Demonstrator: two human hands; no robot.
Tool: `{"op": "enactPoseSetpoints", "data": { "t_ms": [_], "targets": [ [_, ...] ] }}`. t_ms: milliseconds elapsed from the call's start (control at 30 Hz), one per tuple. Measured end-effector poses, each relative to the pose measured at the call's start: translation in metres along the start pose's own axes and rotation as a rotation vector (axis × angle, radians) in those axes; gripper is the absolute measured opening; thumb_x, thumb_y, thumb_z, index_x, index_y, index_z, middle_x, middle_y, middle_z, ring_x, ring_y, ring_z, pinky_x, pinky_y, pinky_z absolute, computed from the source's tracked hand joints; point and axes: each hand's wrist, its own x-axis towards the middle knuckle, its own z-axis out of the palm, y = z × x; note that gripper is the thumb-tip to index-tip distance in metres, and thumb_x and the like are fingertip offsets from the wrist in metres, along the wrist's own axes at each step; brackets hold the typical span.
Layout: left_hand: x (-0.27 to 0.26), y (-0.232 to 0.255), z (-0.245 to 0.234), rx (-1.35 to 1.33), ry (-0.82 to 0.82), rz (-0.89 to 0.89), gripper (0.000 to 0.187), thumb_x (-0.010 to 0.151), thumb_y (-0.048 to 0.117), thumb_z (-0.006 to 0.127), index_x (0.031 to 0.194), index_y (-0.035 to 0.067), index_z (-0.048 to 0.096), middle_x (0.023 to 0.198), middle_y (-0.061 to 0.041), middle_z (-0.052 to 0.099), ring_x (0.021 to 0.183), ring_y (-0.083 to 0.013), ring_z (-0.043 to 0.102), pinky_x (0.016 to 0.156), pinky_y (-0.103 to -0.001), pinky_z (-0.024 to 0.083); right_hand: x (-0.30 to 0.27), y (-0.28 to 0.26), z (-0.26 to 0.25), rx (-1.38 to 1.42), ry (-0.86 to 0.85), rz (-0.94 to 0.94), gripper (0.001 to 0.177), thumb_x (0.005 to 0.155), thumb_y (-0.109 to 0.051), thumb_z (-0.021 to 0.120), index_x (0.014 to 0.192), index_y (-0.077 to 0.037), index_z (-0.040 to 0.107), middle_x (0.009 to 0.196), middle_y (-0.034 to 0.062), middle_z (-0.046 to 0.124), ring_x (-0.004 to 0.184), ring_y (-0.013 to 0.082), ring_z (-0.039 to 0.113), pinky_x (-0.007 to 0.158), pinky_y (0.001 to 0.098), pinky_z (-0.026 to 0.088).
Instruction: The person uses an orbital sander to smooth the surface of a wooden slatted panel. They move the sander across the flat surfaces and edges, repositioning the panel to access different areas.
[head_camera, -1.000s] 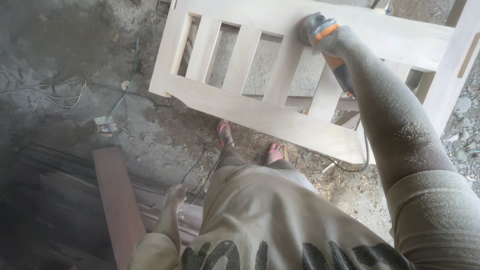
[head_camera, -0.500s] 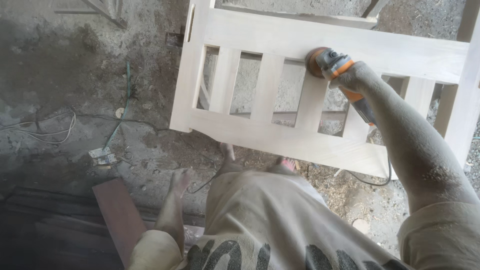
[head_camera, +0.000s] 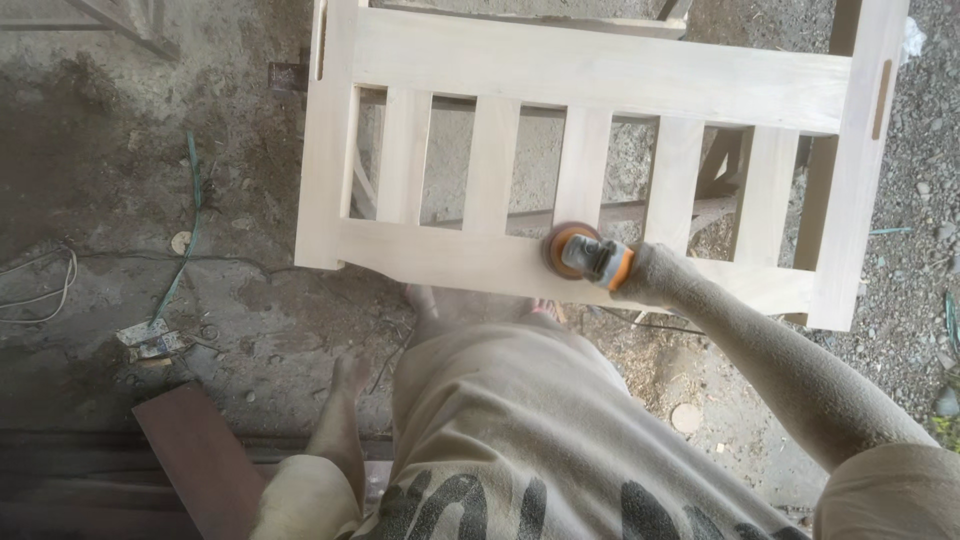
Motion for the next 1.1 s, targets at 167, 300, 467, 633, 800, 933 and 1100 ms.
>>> {"op": "enactPoseSetpoints", "data": {
  "t_ms": [167, 300, 467, 633, 800, 933, 1100],
  "targets": [
    [-0.030, -0.014, 0.025, 0.011, -0.012, -0.005, 0.036, 0.093, 0.029, 0.060, 0.106, -0.001, 0.075, 0.097, -0.017, 0.074, 0.093, -0.0296, 0.070, 0.081, -0.041, 0.052, 0.072, 0.001, -0.072, 0.084, 0.107, 0.053, 0.049, 0.085, -0.028, 0.083, 0.130, -0.016, 0.067, 0.112, 0.0123, 0.074, 0.101, 0.0262, 0.070, 0.097, 0.0452, 0.058],
    [-0.043, -0.026, 0.035, 0.004, 0.021, 0.009, 0.035, 0.094, 0.029, 0.060, 0.104, -0.001, 0.075, 0.093, -0.017, 0.073, 0.089, -0.0307, 0.069, 0.078, -0.042, 0.052, 0.123, 0.006, -0.139, 0.188, 0.260, 0.046, 0.062, 0.077, -0.025, 0.090, 0.133, -0.013, 0.066, 0.119, 0.0159, 0.071, 0.108, 0.0320, 0.067, 0.102, 0.0450, 0.053],
    [-0.058, -0.046, 0.043, -0.003, 0.073, 0.023, 0.034, 0.094, 0.029, 0.060, 0.101, -0.001, 0.075, 0.088, -0.018, 0.072, 0.084, -0.0322, 0.069, 0.074, -0.044, 0.052, 0.161, -0.016, -0.190, 0.272, 0.362, 0.032, 0.065, 0.073, -0.026, 0.090, 0.133, -0.013, 0.067, 0.119, 0.0166, 0.072, 0.110, 0.0330, 0.068, 0.102, 0.0456, 0.055],
    [-0.083, -0.070, 0.051, -0.111, 0.105, -0.004, 0.038, 0.098, 0.027, 0.060, 0.098, -0.006, 0.077, 0.083, -0.021, 0.070, 0.079, -0.0316, 0.065, 0.071, -0.046, 0.052, 0.165, -0.044, -0.167, 0.098, 0.325, -0.082, 0.065, 0.072, -0.027, 0.090, 0.132, -0.013, 0.068, 0.118, 0.0165, 0.072, 0.109, 0.0329, 0.068, 0.101, 0.0459, 0.056],
    [-0.095, -0.079, 0.065, -0.252, 0.098, -0.156, 0.038, 0.089, 0.028, 0.065, 0.110, -0.002, 0.075, 0.090, -0.015, 0.075, 0.081, -0.0249, 0.070, 0.072, -0.040, 0.054, 0.126, -0.030, -0.111, -0.072, 0.215, -0.137, 0.067, 0.070, -0.026, 0.090, 0.132, -0.015, 0.068, 0.116, 0.0159, 0.073, 0.108, 0.0322, 0.069, 0.097, 0.0464, 0.058],
    [-0.085, -0.069, 0.080, -0.300, 0.023, -0.196, 0.038, 0.092, 0.030, 0.064, 0.108, -0.002, 0.077, 0.091, -0.021, 0.075, 0.081, -0.0306, 0.069, 0.071, -0.045, 0.054, 0.081, -0.017, -0.055, -0.210, 0.140, -0.119, 0.060, 0.075, -0.027, 0.089, 0.130, -0.016, 0.067, 0.111, 0.0152, 0.074, 0.103, 0.0294, 0.071, 0.095, 0.0449, 0.060],
    [-0.051, -0.047, 0.078, -0.101, 0.077, 0.081, 0.042, 0.088, 0.036, 0.062, 0.102, 0.000, 0.077, 0.095, -0.020, 0.079, 0.092, -0.0302, 0.074, 0.082, -0.043, 0.056, 0.034, -0.010, 0.001, -0.170, 0.073, -0.227, 0.053, 0.076, -0.023, 0.087, 0.125, -0.018, 0.067, 0.111, 0.0094, 0.078, 0.102, 0.0244, 0.074, 0.100, 0.0440, 0.059]
  ]
}}
